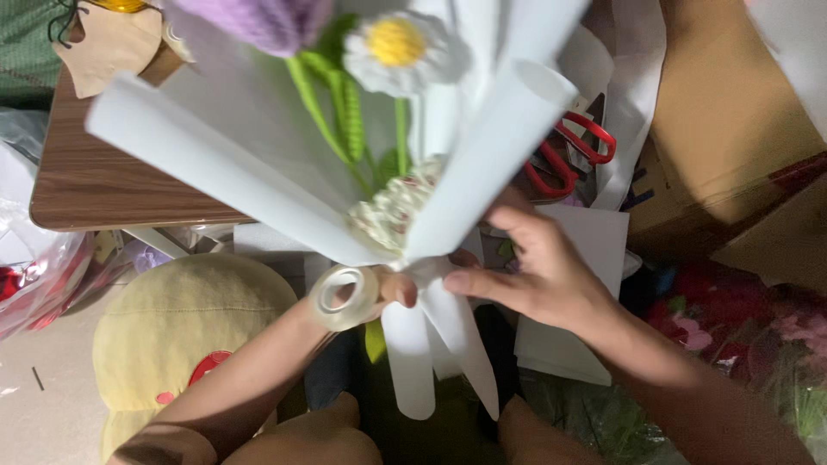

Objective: The person wraps a small bouquet of crochet flowers in white paper, securing the paper with tape, and then prepares a clear plastic wrap by cutting it with a knife.

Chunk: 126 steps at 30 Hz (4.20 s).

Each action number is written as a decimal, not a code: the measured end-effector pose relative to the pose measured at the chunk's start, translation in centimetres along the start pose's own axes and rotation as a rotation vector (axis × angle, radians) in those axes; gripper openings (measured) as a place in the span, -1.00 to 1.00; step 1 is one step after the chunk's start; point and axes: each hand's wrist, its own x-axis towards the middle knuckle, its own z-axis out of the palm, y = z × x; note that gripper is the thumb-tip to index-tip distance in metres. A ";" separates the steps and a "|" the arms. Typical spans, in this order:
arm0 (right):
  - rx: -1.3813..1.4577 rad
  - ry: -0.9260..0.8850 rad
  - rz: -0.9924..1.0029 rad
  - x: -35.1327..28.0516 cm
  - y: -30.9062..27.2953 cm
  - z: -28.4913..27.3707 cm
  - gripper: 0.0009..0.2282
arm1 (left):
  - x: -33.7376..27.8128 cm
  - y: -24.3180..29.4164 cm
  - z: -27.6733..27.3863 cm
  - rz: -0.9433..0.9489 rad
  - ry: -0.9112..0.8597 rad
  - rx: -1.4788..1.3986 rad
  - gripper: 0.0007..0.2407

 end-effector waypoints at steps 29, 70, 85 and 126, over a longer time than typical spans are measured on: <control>0.761 0.423 0.398 -0.5 1.9 2.6 -0.66 | 3.8 3.0 2.9 -0.141 1.156 0.250 -0.88; -0.174 0.101 0.074 -0.4 8.4 2.3 -0.92 | 4.8 3.5 4.3 -0.378 1.196 -0.090 -0.59; 0.534 0.419 0.068 -2.2 5.9 0.5 -0.93 | 2.7 1.1 2.1 -0.240 1.386 -0.026 -0.55; -0.190 0.267 -0.256 -2.8 -3.9 -5.4 -0.87 | 2.8 2.8 5.2 -0.503 0.949 0.330 -0.38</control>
